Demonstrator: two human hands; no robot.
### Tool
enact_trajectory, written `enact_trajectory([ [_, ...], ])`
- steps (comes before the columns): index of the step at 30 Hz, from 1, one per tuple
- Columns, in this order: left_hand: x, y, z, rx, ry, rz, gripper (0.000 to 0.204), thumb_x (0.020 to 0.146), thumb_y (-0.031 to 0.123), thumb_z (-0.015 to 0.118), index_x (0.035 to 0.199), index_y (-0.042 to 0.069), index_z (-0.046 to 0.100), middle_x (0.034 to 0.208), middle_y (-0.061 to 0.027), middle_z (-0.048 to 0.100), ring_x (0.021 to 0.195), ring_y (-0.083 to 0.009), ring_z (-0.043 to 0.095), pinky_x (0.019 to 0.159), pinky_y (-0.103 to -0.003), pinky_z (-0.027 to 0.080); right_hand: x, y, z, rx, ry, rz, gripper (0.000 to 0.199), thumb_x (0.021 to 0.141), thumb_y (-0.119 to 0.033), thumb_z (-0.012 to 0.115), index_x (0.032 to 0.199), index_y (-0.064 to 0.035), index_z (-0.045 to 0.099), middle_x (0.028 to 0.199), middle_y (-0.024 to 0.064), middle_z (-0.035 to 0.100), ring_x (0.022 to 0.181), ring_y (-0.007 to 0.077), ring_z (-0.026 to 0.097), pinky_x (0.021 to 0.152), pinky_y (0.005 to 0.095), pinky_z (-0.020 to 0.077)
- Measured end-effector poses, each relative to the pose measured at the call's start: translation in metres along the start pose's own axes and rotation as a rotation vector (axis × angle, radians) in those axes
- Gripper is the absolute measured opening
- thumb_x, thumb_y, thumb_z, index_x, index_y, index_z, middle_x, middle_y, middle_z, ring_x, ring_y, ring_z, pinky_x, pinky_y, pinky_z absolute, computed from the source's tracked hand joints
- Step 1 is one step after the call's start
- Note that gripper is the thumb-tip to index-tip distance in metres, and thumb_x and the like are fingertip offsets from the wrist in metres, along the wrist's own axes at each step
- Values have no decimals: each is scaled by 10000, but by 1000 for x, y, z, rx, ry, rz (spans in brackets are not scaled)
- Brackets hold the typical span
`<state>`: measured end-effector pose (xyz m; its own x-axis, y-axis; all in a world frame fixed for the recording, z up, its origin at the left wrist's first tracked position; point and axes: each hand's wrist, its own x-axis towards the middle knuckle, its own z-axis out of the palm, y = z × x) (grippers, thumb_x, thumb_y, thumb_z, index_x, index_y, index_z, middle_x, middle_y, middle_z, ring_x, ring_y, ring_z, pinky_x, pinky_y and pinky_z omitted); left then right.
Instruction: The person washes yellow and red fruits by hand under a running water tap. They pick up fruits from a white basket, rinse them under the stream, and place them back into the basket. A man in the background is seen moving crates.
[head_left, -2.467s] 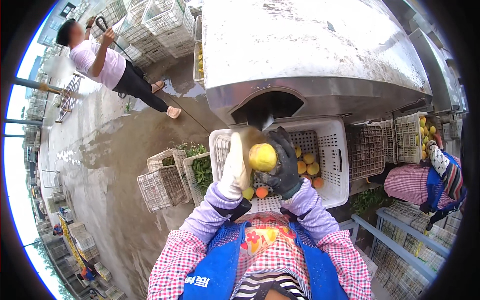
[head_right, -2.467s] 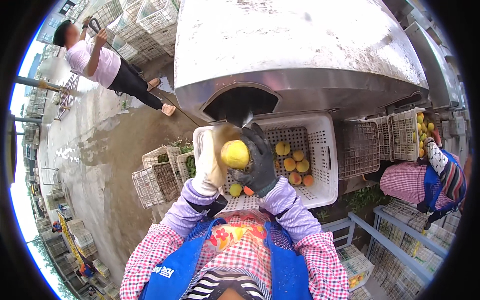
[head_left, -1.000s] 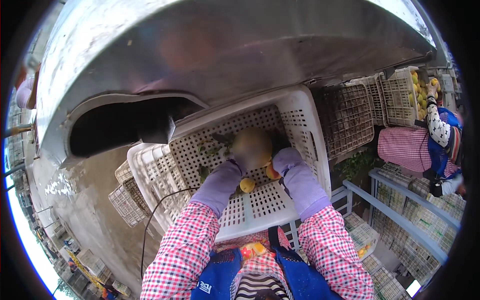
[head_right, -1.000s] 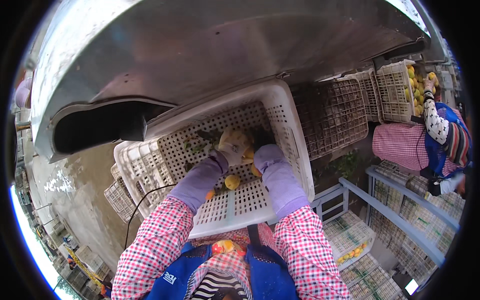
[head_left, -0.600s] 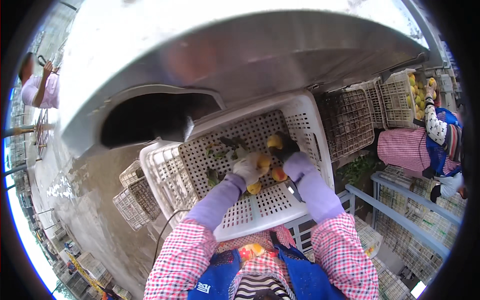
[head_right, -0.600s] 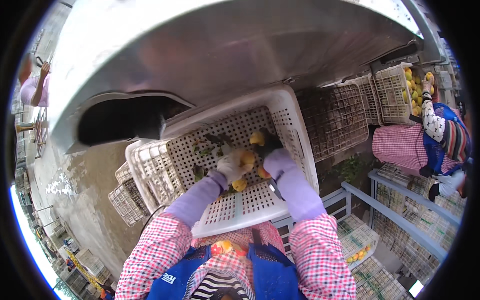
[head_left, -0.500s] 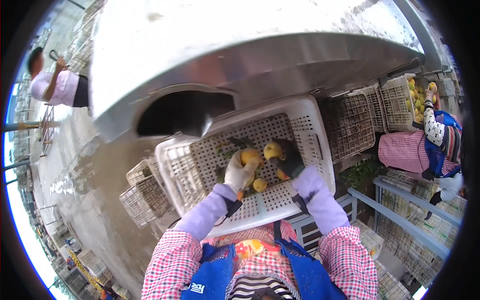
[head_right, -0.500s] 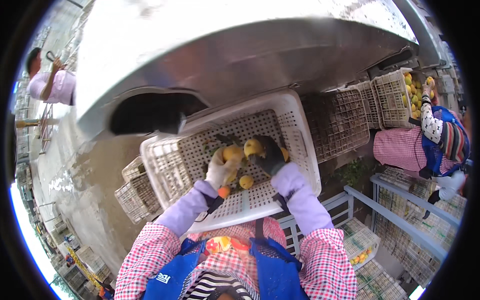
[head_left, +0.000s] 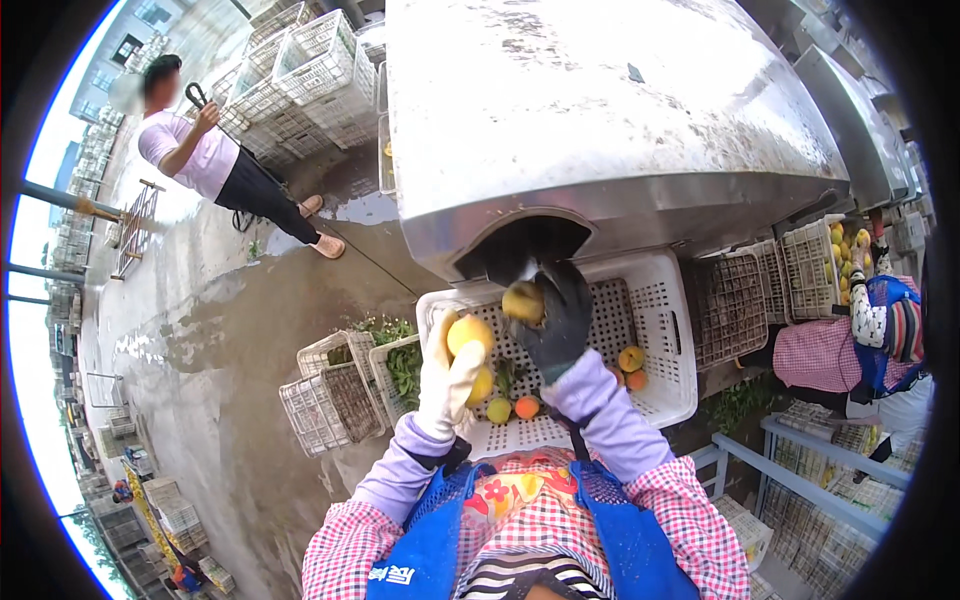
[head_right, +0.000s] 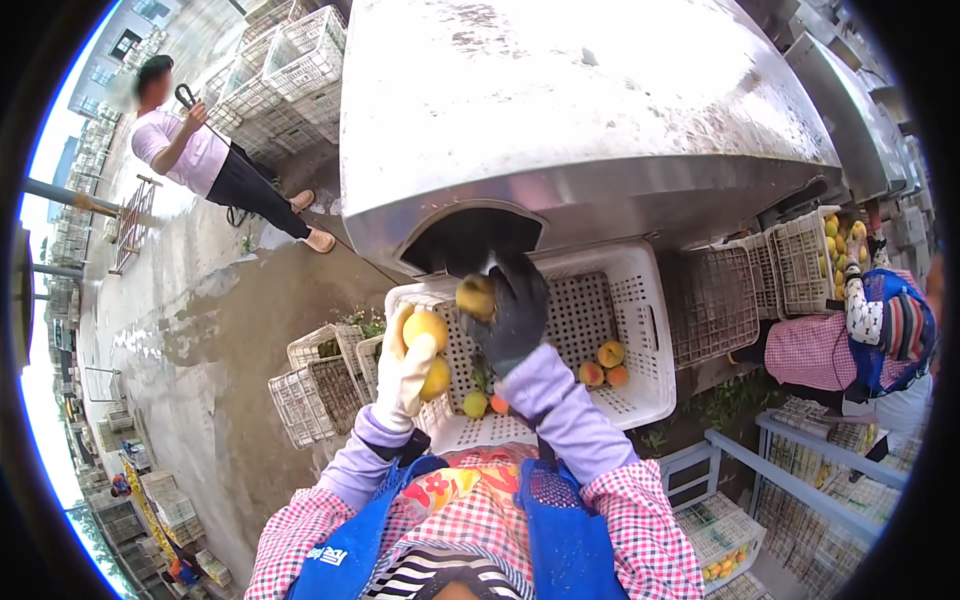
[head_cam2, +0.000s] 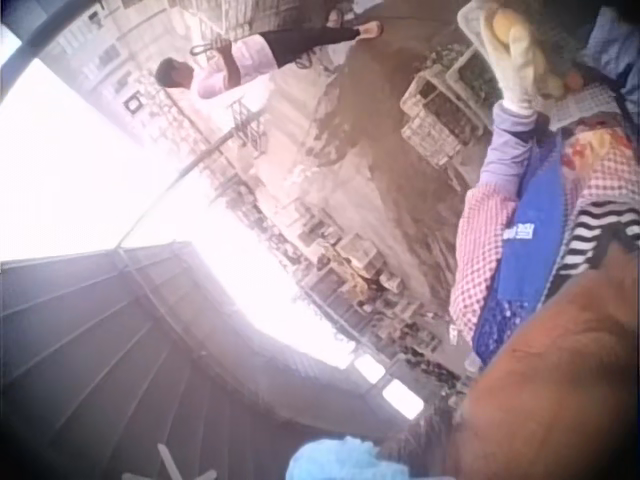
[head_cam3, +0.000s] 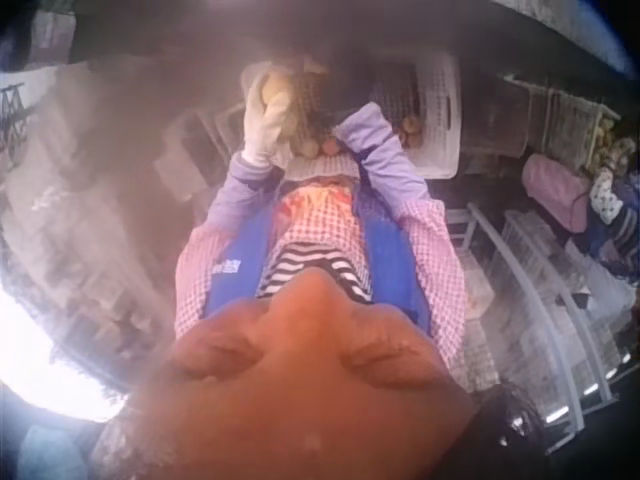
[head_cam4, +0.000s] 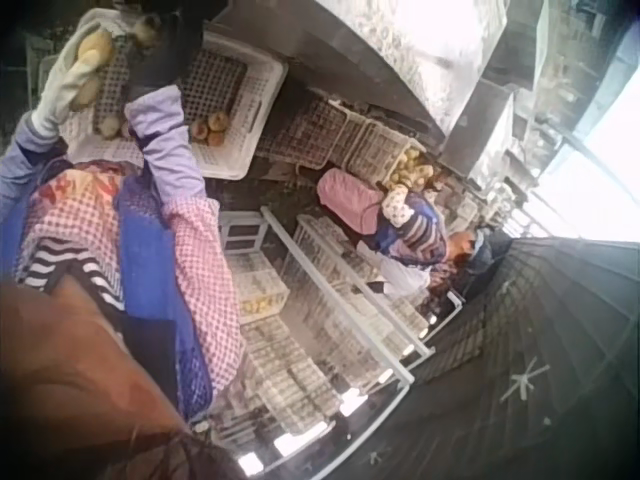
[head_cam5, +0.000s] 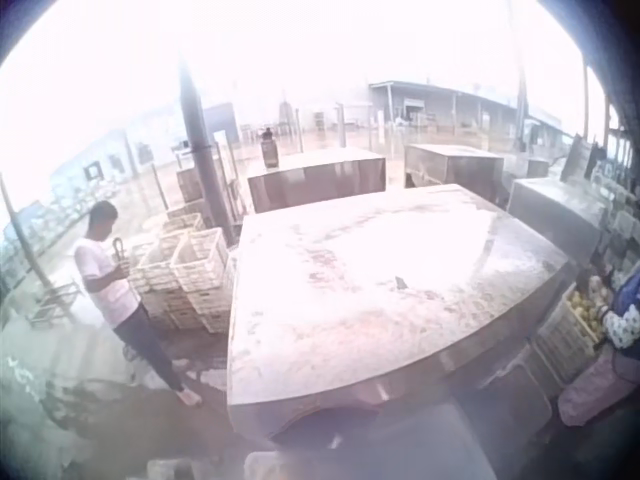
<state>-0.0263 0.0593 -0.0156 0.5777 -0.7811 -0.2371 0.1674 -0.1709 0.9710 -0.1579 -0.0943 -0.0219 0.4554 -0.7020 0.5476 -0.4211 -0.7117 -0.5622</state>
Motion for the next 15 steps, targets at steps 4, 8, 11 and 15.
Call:
enact_trajectory([
  [4, -3, 10, -7, -323, -102, -193, 696, 941, 319, 680, 1517, 58, 388, 1216, -112, 587, 1007, -196, 630, 812, -339, 571, 25, 39, 71, 46, -91, 188, 630, 793, -449, 778, 1225, -12, 643, 1285, 189, 618, 1143, 404, 594, 966, 520, 472],
  [8, 1, 17, -6, -544, -196, -393, 636, 945, 465, 685, 1427, 101, 488, 1074, -113, 658, 833, -215, 680, 689, -344, 591, 59, 47, 84, -89, -302, 218, 654, 826, -491, 761, 1266, -26, 625, 1243, 213, 635, 1108, 393, 619, 972, 502, 482],
  [11, 2, 16, -13, -638, -156, -436, 588, 972, 555, 608, 1338, 99, 545, 1080, -117, 675, 817, -245, 699, 702, -374, 604, 117, -35, 16, -101, -722, 530, 735, 817, -537, 767, 1334, -42, 604, 1286, 239, 622, 1166, 393, 604, 1028, 487, 474],
  [15, 11, 13, 1, -707, -257, -478, 605, 1041, 568, 462, 1373, 65, 517, 1223, -125, 637, 1005, -251, 676, 824, -388, 600, 9, -1, -11, 395, -477, -73, 839, 788, -467, 819, 1420, -6, 516, 1326, 223, 605, 1243, 377, 577, 1065, 484, 454],
])
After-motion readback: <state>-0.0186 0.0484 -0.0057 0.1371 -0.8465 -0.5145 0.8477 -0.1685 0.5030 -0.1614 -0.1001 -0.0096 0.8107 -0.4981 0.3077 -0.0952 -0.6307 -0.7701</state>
